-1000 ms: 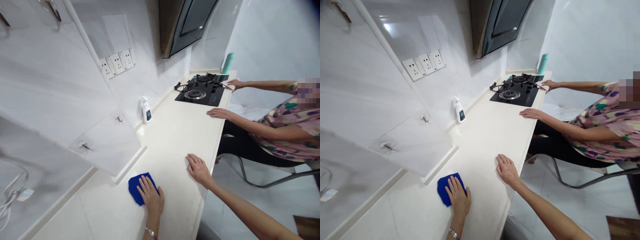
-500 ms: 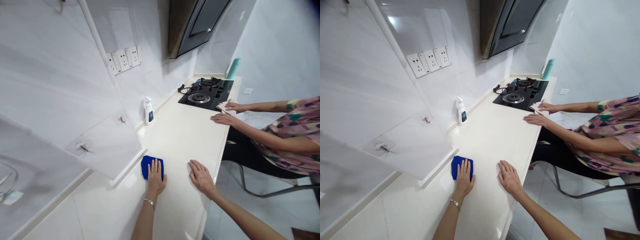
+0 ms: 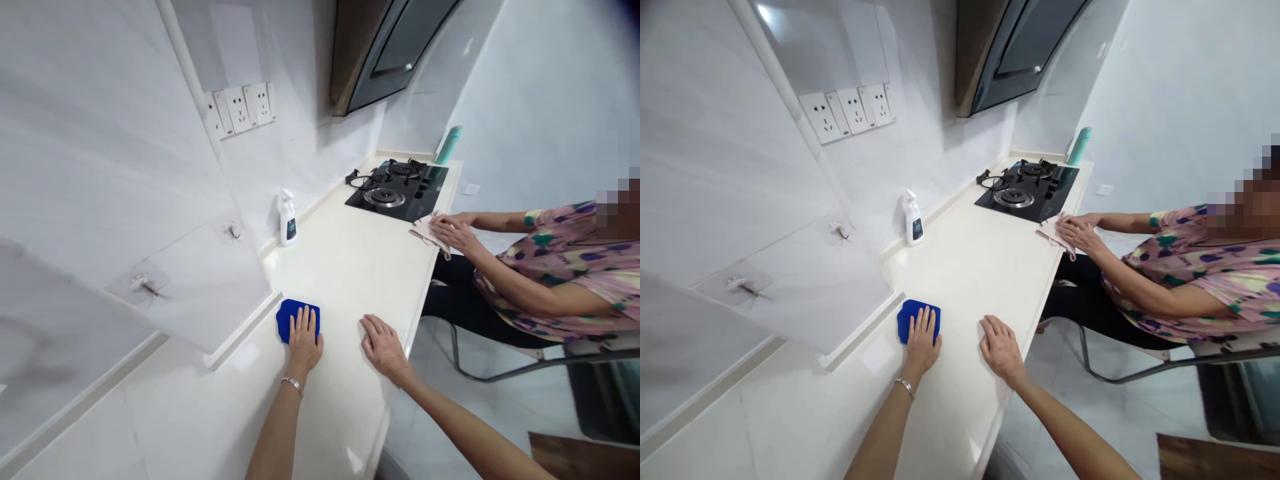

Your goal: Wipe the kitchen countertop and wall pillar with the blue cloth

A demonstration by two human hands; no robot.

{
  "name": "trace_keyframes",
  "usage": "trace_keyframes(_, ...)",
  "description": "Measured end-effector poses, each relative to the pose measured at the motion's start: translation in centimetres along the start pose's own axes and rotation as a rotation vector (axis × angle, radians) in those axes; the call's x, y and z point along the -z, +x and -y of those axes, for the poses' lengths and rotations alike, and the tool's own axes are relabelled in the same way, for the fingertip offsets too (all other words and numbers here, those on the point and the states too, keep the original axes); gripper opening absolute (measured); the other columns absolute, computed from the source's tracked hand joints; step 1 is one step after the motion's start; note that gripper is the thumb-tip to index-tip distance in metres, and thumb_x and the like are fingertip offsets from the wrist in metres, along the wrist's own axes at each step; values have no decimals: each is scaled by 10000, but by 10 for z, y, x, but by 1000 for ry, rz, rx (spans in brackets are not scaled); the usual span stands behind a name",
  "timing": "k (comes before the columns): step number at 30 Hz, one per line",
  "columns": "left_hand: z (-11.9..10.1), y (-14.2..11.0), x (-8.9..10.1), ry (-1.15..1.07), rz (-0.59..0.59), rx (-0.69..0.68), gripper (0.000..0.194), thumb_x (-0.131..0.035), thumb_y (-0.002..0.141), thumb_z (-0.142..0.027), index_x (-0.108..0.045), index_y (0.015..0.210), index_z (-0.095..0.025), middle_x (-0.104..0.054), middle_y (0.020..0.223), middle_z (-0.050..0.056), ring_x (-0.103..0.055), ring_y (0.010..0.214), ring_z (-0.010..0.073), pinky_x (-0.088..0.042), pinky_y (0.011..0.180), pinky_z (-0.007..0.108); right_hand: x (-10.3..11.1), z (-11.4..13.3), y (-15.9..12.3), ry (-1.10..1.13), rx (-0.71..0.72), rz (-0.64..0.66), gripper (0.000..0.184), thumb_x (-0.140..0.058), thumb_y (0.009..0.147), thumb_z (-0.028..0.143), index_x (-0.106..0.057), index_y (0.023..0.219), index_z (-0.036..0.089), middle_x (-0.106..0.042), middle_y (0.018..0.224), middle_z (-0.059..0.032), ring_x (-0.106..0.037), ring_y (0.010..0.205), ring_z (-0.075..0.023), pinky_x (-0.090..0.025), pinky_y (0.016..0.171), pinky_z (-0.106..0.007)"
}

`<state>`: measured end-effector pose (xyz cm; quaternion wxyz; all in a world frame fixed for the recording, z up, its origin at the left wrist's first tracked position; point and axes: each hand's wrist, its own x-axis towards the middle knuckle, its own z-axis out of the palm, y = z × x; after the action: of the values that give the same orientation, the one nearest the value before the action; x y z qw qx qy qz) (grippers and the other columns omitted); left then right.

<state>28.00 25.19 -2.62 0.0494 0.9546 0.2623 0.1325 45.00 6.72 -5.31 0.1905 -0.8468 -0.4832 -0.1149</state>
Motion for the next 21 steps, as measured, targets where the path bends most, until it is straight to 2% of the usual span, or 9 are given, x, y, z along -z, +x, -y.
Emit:
trace_keyframes(6, -50, -82, 15, -16, 26, -102, 714, -367, 927, -361, -38, 1544, -217, -178, 1662, 58, -128, 1539, 249, -260, 1247, 526, 0, 2, 0, 4, -4, -8, 432, -421, 898, 215, -525, 1316, 185, -539, 1396, -108, -463, 1286, -244, -367, 1056, -403)
trace_keyframes(11, -67, -141, 35, -8, 59, -237, 696, -371, 931, -366, -69, 1542, -222, -166, 1659, 39, -170, 1530, 251, -311, 1227, 493, 0, 3, 1, 28, -5, -7, 433, -403, 898, 211, -527, 1311, 179, -541, 1389, -117, -458, 1285, -243, -361, 1056, -405)
trace_keyframes(14, -57, -176, 49, 30, 85, -318, 683, -377, 931, -391, -98, 1539, -256, -202, 1647, -2, -224, 1518, 226, -349, 1210, 456, 1, 4, 2, 33, 1, -22, 439, -395, 894, 206, -531, 1311, 178, -544, 1384, -117, -458, 1282, -242, -363, 1057, -408)
trace_keyframes(17, -30, -210, 58, 94, 67, -342, 662, -401, 922, -353, -155, 1532, -279, -305, 1609, -14, -301, 1491, 212, -403, 1171, 432, 1, 5, 2, 45, -3, -21, 455, -397, 885, 200, -530, 1319, 182, -549, 1378, -121, -458, 1279, -249, -366, 1060, -421)
trace_keyframes(21, 14, -242, 57, 178, -39, -192, 683, -447, 898, -285, -186, 1529, -290, -444, 1547, -5, -389, 1447, 210, -450, 1124, 428, 3, 6, 3, 69, -14, 1, 474, -402, 884, 196, -509, 1345, 180, -525, 1408, -122, -427, 1314, -253, -344, 1089, -425)
